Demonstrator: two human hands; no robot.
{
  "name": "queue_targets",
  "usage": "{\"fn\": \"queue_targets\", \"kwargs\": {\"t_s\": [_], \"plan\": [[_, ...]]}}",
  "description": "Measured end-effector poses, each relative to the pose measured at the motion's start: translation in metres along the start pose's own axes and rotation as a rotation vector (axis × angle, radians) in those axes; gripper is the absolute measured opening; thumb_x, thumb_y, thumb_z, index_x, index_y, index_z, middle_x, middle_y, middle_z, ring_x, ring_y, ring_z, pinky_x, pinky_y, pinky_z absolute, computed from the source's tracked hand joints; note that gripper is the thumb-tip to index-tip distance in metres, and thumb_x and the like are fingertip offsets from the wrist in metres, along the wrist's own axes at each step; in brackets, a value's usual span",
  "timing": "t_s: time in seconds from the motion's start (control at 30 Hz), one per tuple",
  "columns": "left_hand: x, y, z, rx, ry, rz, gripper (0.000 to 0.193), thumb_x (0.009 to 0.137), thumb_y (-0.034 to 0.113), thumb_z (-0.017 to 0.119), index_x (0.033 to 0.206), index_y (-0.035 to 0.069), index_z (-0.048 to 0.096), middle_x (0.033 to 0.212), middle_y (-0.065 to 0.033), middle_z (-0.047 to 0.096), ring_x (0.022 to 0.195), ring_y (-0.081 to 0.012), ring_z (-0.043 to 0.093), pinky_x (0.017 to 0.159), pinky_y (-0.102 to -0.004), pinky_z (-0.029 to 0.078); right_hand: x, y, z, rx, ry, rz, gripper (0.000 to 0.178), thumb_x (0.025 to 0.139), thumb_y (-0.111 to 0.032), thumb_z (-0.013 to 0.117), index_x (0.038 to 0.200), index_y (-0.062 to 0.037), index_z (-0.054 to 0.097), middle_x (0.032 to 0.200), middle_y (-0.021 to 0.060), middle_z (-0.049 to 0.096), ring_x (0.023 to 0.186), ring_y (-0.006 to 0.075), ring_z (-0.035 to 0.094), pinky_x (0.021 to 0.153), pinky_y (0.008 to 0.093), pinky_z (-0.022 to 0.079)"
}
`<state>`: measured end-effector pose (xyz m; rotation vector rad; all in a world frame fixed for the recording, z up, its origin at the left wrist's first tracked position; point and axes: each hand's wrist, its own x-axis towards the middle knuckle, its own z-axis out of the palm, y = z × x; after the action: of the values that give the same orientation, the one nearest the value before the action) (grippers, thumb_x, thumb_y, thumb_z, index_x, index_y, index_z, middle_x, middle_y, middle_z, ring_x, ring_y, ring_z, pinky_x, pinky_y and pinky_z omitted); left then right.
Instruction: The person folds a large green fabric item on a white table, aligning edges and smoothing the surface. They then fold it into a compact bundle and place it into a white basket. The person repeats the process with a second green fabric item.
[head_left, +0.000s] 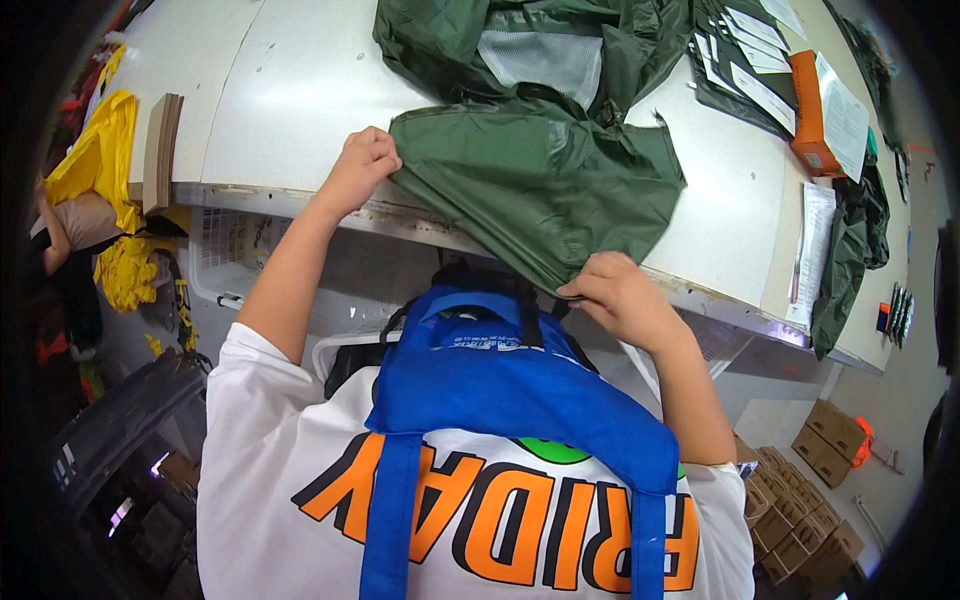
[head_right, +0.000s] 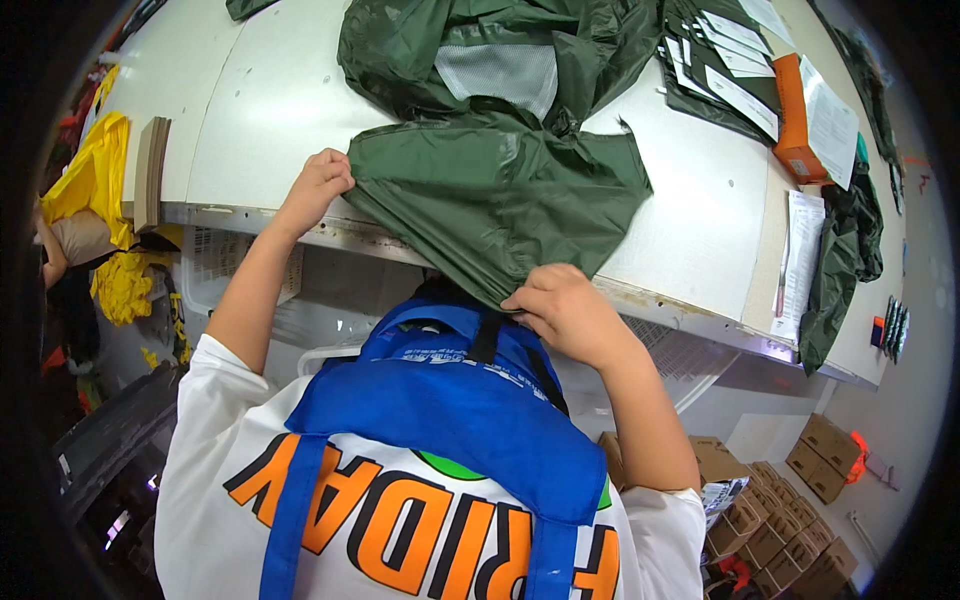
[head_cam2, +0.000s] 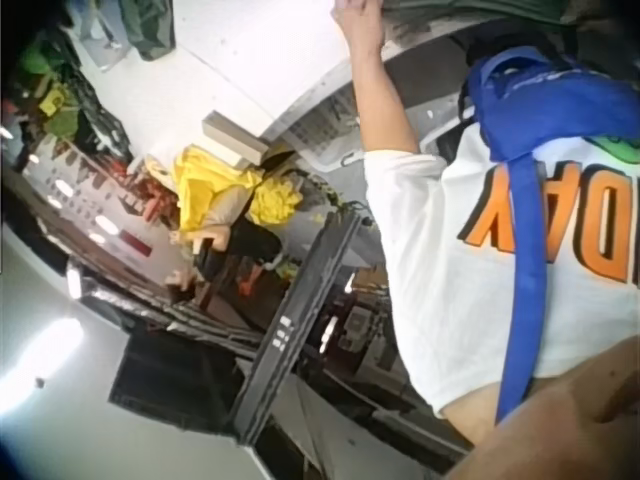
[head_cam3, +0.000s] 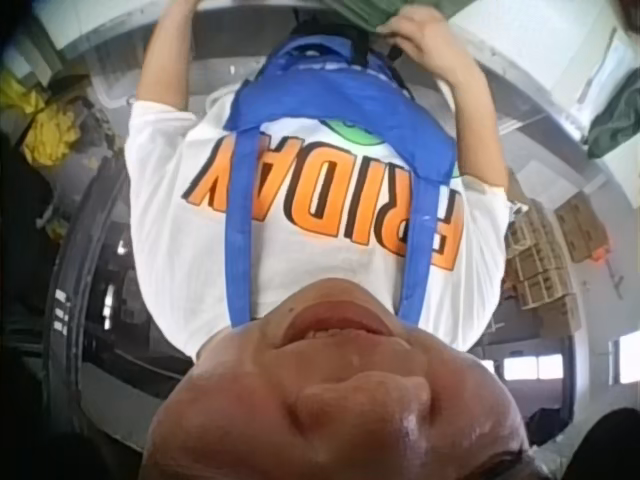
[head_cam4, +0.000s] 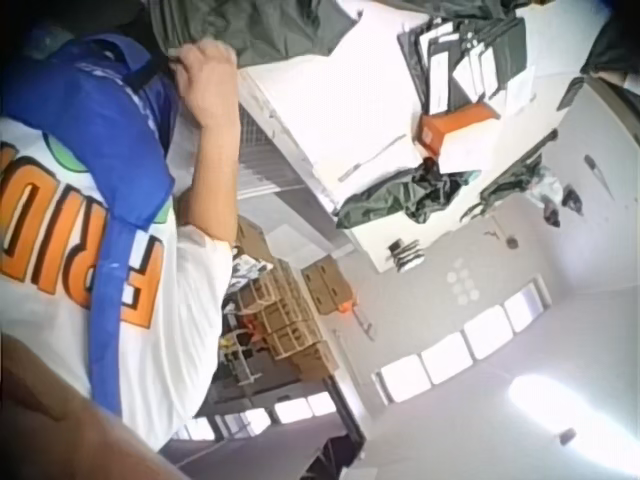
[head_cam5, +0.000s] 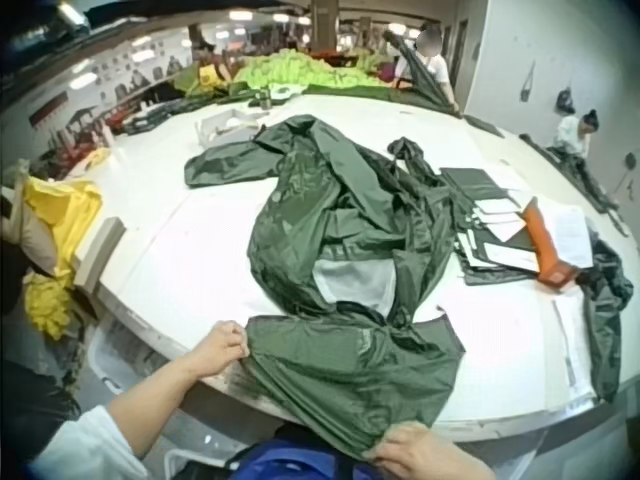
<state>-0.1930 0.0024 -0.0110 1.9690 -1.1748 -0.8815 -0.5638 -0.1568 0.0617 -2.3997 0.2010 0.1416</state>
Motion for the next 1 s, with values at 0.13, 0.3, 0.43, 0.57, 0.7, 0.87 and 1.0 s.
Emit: {"fn": "queue_targets", "kwargs": {"t_s": [0.13, 0.3, 0.43, 0.57, 0.7, 0.87, 1.0], "plan": [[-0.017, -0.01, 0.044, 0.478, 0.125, 0.019, 0.017, 0.075, 0.02, 0.064, 0.071, 0.003, 0.067, 0.106, -0.0121, 0.055, 0.104, -0.0334, 0.049, 0.088, -0.0415, 0.045, 0.007, 0.014, 0.032, 0.01, -0.064, 0.173, 0.017, 0.081, -0.018, 0.066, 0.094, -0.0074, 0.067, 0.091, 0.0112, 0.065, 0.094, 0.03, 0.06, 0.086, 0.0406, 0.043], [-0.037, 0.009, 0.064, -0.052, 0.506, -0.297, 0.054, 0.076, 0.011, 0.072, 0.122, 0.0, 0.047, 0.128, -0.0191, 0.042, 0.1, -0.0273, 0.054, 0.086, -0.0372, 0.047, 0.046, 0.016, 0.063, -0.129, 0.277, 0.264, 0.061, 0.075, -0.042, 0.07, 0.126, -0.014, 0.054, 0.133, 0.0121, 0.047, 0.128, 0.0308, 0.039, 0.105, 0.0551, 0.025], [-0.051, 0.046, 0.092, -1.079, 0.435, -0.616, 0.067, 0.081, 0.003, 0.067, 0.135, 0.001, 0.028, 0.127, -0.0173, 0.046, 0.108, -0.0249, 0.053, 0.09, -0.0375, 0.046, 0.051, 0.016, 0.088, -0.344, 0.225, 0.276, 0.098, 0.061, -0.056, 0.076, 0.143, -0.0209, 0.036, 0.152, 0.0121, 0.022, 0.139, 0.0356, 0.019, 0.106, 0.0653, 0.014], [-0.039, 0.069, 0.082, -0.91, 0.449, -0.225, 0.052, 0.08, -0.005, 0.06, 0.127, -0.001, 0.039, 0.116, -0.0148, 0.055, 0.106, -0.0238, 0.055, 0.09, -0.037, 0.046, 0.046, 0.007, 0.094, -0.303, 0.213, 0.265, 0.095, 0.061, -0.056, 0.075, 0.141, -0.0218, 0.039, 0.151, 0.0125, 0.025, 0.14, 0.0357, 0.019, 0.106, 0.0654, 0.012], [-0.031, 0.119, 0.105, 0.134, 0.004, 0.254, 0.06, 0.078, 0.002, 0.061, 0.134, 0.007, 0.04, 0.112, -0.0194, 0.056, 0.102, -0.0308, 0.058, 0.088, -0.0371, 0.047, 0.047, 0.001, 0.101, -0.225, 0.187, 0.247, 0.076, 0.07, -0.047, 0.071, 0.136, -0.0192, 0.046, 0.146, 0.0124, 0.033, 0.139, 0.0351, 0.023, 0.108, 0.0635, 0.012], [0.008, 0.091, 0.132, 0.126, -0.28, 0.009, 0.056, 0.081, 0.023, 0.065, 0.132, 0.009, 0.048, 0.118, -0.0172, 0.052, 0.104, -0.0365, 0.054, 0.088, -0.0414, 0.045, 0.013, 0.026, 0.077, -0.185, 0.818, 0.37, 0.05, 0.071, -0.013, 0.072, 0.117, -0.0035, 0.055, 0.117, 0.0162, 0.053, 0.115, 0.0365, 0.045, 0.1, 0.0468, 0.034], [0.007, 0.104, 0.128, 0.521, -0.149, 0.302, 0.049, 0.078, 0.021, 0.067, 0.125, 0.018, 0.055, 0.136, -0.0158, 0.042, 0.126, -0.0327, 0.04, 0.105, -0.0449, 0.03, -0.006, 0.056, 0.078, 0.547, 1.159, 0.984, 0.091, 0.077, -0.02, 0.076, 0.143, 0.0044, 0.018, 0.137, 0.0245, 0.031, 0.121, 0.0328, 0.04, 0.102, 0.0432, 0.034]]}}
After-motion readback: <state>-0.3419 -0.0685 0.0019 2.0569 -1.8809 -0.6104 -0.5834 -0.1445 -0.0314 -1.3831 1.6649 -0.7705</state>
